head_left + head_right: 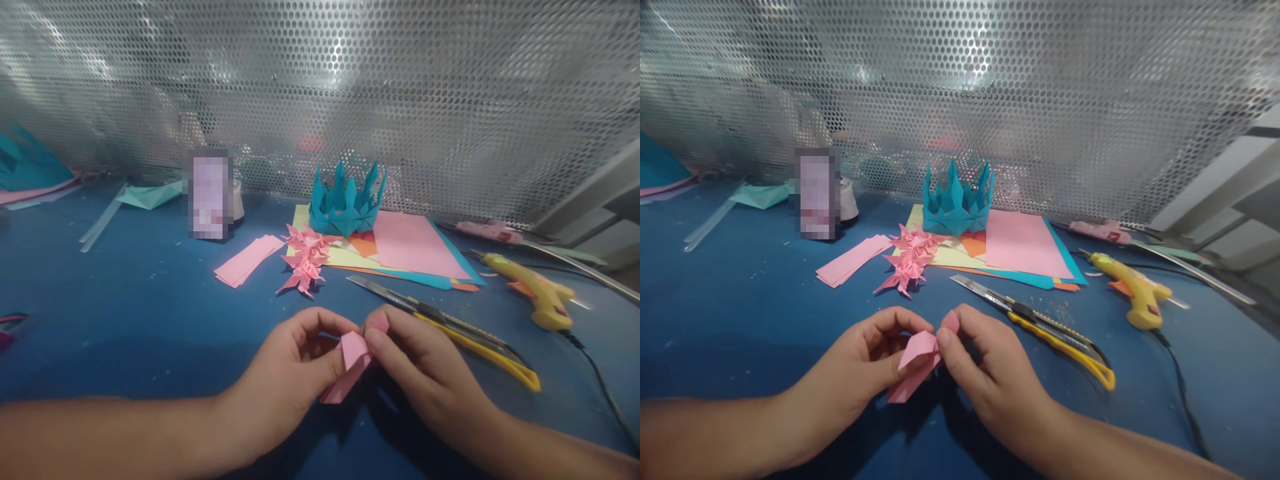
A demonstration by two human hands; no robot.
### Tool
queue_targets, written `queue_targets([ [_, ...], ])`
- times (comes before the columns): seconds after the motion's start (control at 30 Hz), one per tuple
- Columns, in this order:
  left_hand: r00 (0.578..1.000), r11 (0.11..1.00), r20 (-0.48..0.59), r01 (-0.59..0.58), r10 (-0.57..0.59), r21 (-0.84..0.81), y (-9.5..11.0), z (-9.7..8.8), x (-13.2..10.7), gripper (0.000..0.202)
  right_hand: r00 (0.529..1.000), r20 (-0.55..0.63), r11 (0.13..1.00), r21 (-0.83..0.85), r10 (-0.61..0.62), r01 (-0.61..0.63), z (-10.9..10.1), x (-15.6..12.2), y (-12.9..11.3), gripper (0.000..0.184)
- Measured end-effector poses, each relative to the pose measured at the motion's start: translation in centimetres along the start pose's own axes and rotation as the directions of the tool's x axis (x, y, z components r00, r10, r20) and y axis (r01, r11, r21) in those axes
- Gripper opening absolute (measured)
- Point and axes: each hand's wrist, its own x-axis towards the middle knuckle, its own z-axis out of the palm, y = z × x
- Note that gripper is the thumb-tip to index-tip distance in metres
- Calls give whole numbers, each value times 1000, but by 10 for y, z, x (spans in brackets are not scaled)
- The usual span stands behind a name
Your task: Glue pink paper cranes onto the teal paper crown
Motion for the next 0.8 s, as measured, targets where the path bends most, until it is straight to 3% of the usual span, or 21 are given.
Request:
queue_targets([
  [0.47,998,996,-33,-56,58,71,1,-2,1,23,996,48,984,154,81,-87,-4,1,-6,34],
  [0.63,984,978,-17,-173,176,120,-2,-7,3,16,1000,-8,985,170,30,-28,-5,1,-4,21],
  [0.8,992,975,-2,-121,124,186,-3,-8,3,21,998,-58,996,87,36,-30,-4,2,-4,20],
])
